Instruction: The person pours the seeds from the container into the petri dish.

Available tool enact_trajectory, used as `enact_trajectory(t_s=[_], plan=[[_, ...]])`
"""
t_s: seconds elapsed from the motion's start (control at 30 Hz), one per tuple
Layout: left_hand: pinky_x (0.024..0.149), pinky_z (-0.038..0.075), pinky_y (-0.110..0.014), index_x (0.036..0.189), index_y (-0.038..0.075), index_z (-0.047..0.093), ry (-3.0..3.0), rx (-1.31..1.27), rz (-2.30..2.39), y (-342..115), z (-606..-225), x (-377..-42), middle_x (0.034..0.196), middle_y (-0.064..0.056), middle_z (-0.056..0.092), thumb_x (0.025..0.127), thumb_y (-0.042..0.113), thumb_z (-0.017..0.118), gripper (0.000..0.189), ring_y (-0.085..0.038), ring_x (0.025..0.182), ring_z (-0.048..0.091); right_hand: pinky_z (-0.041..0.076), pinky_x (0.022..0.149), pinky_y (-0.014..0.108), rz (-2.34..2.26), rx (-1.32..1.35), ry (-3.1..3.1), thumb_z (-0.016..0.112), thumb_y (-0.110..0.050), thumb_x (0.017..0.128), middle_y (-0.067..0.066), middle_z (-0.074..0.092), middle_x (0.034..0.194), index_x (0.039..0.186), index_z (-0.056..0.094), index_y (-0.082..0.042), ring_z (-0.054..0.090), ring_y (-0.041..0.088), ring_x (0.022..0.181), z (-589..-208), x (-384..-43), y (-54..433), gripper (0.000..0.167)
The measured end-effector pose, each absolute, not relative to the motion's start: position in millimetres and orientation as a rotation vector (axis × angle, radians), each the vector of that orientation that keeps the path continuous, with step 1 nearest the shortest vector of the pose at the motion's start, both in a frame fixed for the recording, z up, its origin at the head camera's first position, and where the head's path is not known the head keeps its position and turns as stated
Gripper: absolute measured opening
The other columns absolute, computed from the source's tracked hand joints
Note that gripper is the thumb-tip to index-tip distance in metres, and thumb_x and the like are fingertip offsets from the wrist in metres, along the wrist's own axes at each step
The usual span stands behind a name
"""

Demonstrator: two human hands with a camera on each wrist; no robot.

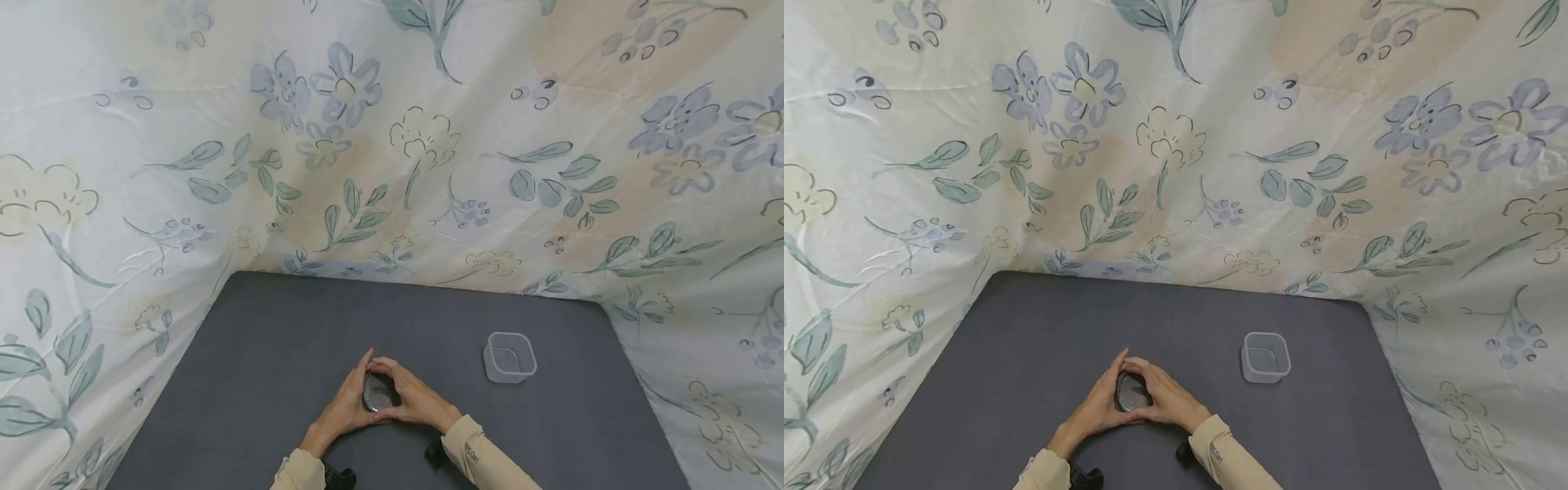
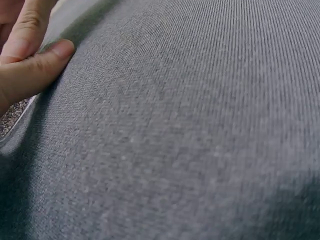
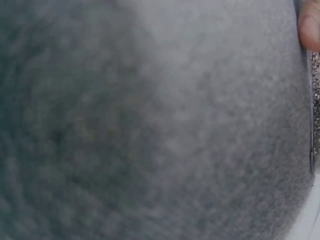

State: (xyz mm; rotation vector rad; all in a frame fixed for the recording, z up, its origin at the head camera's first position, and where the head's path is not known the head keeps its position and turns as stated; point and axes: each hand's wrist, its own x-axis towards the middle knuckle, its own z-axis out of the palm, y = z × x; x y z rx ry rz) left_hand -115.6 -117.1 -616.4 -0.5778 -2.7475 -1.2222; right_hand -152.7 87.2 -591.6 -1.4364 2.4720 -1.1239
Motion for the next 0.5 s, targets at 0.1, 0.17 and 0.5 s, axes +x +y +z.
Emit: enact_trajectory(t_s=[0.1,0.17,0.5], plan=[[0.108,0.047,-0.056,0.162,-0.001,0.016,-2.758,-0.629,-1.249,-120.5,-615.4,-118.3,0.151,-0.016,0.052,0.066,0.039,0.097,0.132,-0.034,0.139,0.052,0.041,0.116,0.043,-1.114,-1.414,2.479,0.087,-0.027,0.081,0.009,0.046,0.156,0.155,0.021,-0.004,0.046,0.027,0.144,-591.4,-151.2,87.5,0.101],[0.108,0.047,-0.056,0.162,-0.003,0.013,-2.747,-0.68,-1.25,-123.5,-615.0,-120.3,0.149,-0.015,0.054,0.069,0.037,0.096,0.131,-0.033,0.138,0.053,0.041,0.116,0.043,-1.11,-1.397,2.481,0.086,-0.027,0.082,0.008,0.046,0.156,0.155,0.02,-0.006,0.045,0.027,0.144,-591.8,-150.9,88.2,0.101],[0.109,0.042,-0.064,0.164,0.006,0.017,-2.926,-0.619,-1.275,-145.5,-599.7,-120.6,0.158,-0.019,0.043,0.072,0.041,0.093,0.124,-0.041,0.143,0.043,0.031,0.12,0.062,-1.026,-1.29,2.707,0.081,-0.04,0.086,0.008,0.052,0.152,0.151,0.046,-0.016,0.047,0.032,0.144,-585.1,-147.5,95.2,0.078]])
